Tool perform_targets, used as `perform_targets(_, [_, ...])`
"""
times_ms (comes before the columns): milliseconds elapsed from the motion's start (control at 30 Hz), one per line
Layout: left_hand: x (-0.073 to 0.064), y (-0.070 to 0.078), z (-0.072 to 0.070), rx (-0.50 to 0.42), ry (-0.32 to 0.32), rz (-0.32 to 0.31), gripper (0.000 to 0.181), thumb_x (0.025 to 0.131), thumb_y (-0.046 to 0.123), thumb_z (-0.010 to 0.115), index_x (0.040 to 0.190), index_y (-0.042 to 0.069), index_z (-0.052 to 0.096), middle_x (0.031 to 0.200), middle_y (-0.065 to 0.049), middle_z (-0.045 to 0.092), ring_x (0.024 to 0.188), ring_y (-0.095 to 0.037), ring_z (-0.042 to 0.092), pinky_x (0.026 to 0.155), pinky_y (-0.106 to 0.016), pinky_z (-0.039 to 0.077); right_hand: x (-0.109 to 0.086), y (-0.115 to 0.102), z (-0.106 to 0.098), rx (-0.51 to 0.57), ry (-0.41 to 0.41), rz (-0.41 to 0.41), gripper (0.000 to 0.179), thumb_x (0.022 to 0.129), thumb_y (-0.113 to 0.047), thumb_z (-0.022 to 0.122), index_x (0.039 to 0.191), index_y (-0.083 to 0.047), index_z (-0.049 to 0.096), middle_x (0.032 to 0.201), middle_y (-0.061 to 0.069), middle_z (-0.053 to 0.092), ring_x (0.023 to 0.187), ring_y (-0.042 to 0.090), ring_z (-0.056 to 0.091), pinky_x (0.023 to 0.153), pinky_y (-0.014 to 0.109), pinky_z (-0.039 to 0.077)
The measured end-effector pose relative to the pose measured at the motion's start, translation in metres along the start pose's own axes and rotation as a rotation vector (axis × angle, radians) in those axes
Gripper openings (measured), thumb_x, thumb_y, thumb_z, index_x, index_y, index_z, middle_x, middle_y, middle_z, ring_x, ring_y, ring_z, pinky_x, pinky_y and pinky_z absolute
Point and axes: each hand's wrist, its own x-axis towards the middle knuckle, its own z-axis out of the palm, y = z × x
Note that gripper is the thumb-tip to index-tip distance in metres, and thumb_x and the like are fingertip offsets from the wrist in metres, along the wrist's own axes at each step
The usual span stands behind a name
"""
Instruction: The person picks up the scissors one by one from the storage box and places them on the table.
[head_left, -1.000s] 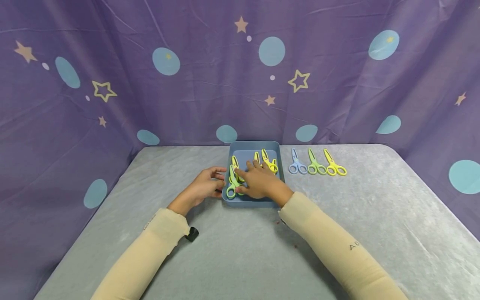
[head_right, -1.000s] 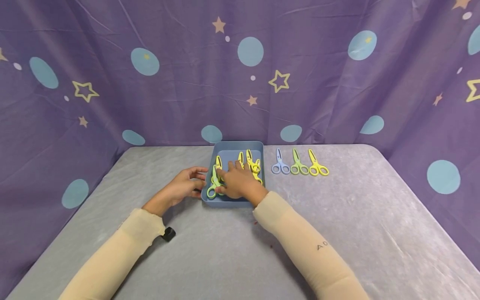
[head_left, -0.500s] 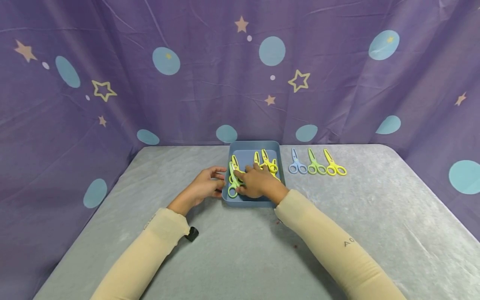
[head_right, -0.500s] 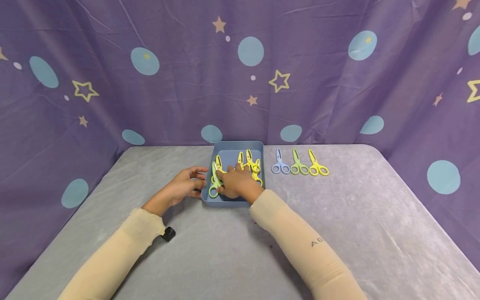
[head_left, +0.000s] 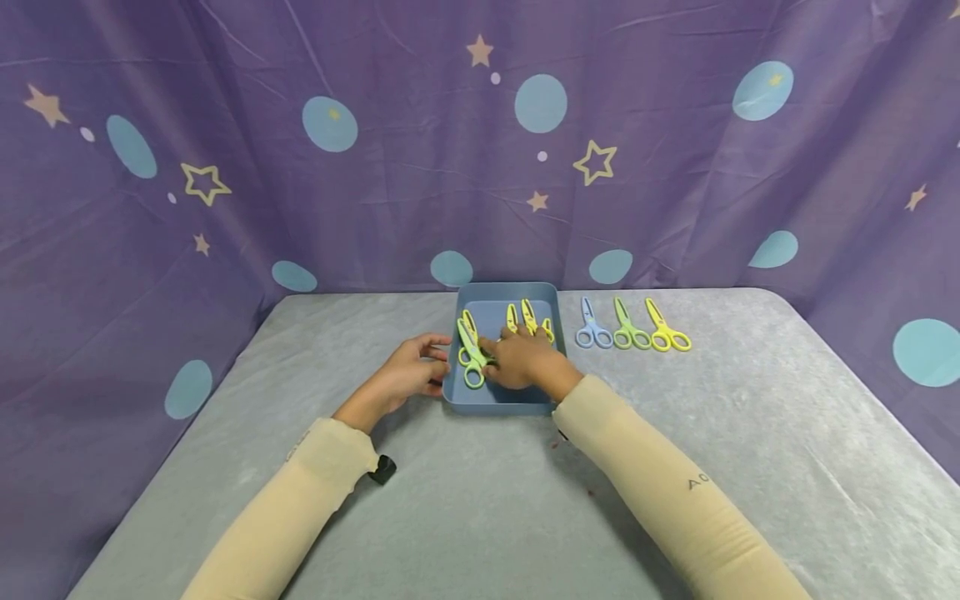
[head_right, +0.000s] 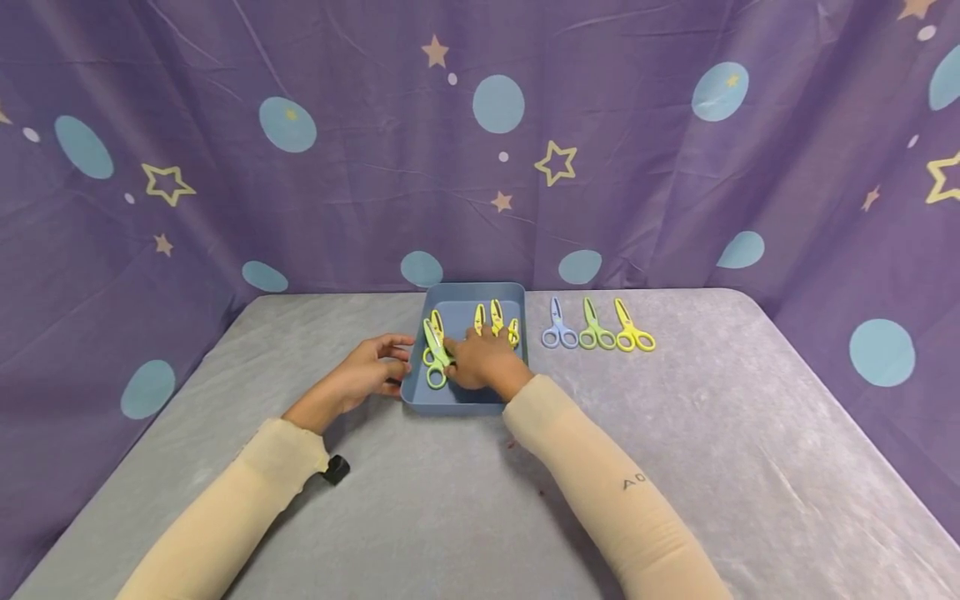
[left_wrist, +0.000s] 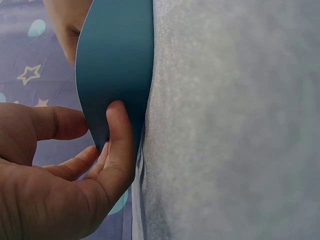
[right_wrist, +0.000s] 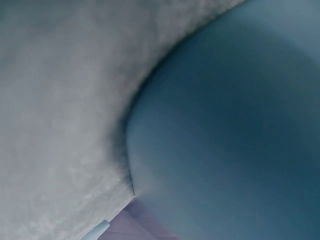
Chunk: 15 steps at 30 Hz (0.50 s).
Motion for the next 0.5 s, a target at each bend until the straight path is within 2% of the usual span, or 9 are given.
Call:
perform_targets(167, [-0.0002, 0.0004, 0.0002, -0.005, 0.004, -0.002, 0.051, 0.102, 0.002, 0.054, 0.152, 0.007, 0.043, 0.136, -0.021, 0.046, 0.090, -0.025, 0.060, 0.067, -0.035, 0.058, 0.0005, 0.0049, -0.0002, 0.003, 0.020, 0.016, 0.062, 0.106, -0.048, 0.050, 0.161, -0.026, 0.036, 0.164, 0.017, 0.033, 0.152, 0.044, 0.020, 0.119, 0.068, 0.018])
perform_targets(267, [-0.0001, 0.0007, 0.0002, -0.009, 0.009, 0.000, 0.051, 0.102, 0.002, 0.054, 0.152, 0.006, 0.044, 0.135, -0.021, 0.047, 0.088, -0.024, 0.060, 0.067, -0.034, 0.058, 0.0002, 0.0057, -0.0007, -0.003, 0.031, -0.001, 0.061, 0.106, -0.045, 0.051, 0.161, -0.025, 0.036, 0.163, 0.016, 0.034, 0.152, 0.043, 0.023, 0.119, 0.067, 0.019])
perform_targets(367, [0.0004, 0.0003, 0.0002, -0.011, 0.005, 0.002, 0.051, 0.102, 0.002, 0.054, 0.152, 0.006, 0.044, 0.135, -0.021, 0.047, 0.087, -0.024, 0.060, 0.066, -0.034, 0.058, -0.0002, 0.0049, -0.0013, 0.006, 0.043, -0.036, 0.060, 0.106, -0.041, 0.053, 0.160, -0.022, 0.038, 0.162, 0.016, 0.035, 0.151, 0.042, 0.025, 0.120, 0.065, 0.021])
perform_targets(500, [0.0008, -0.0007, -0.0002, -0.013, -0.004, 0.003, 0.051, 0.102, 0.002, 0.054, 0.152, 0.005, 0.043, 0.137, -0.021, 0.046, 0.088, -0.024, 0.060, 0.066, -0.034, 0.058, -0.0007, 0.0026, -0.0017, 0.016, 0.075, -0.118, 0.057, 0.104, -0.033, 0.059, 0.157, -0.018, 0.044, 0.156, 0.018, 0.044, 0.146, 0.043, 0.035, 0.118, 0.060, 0.028])
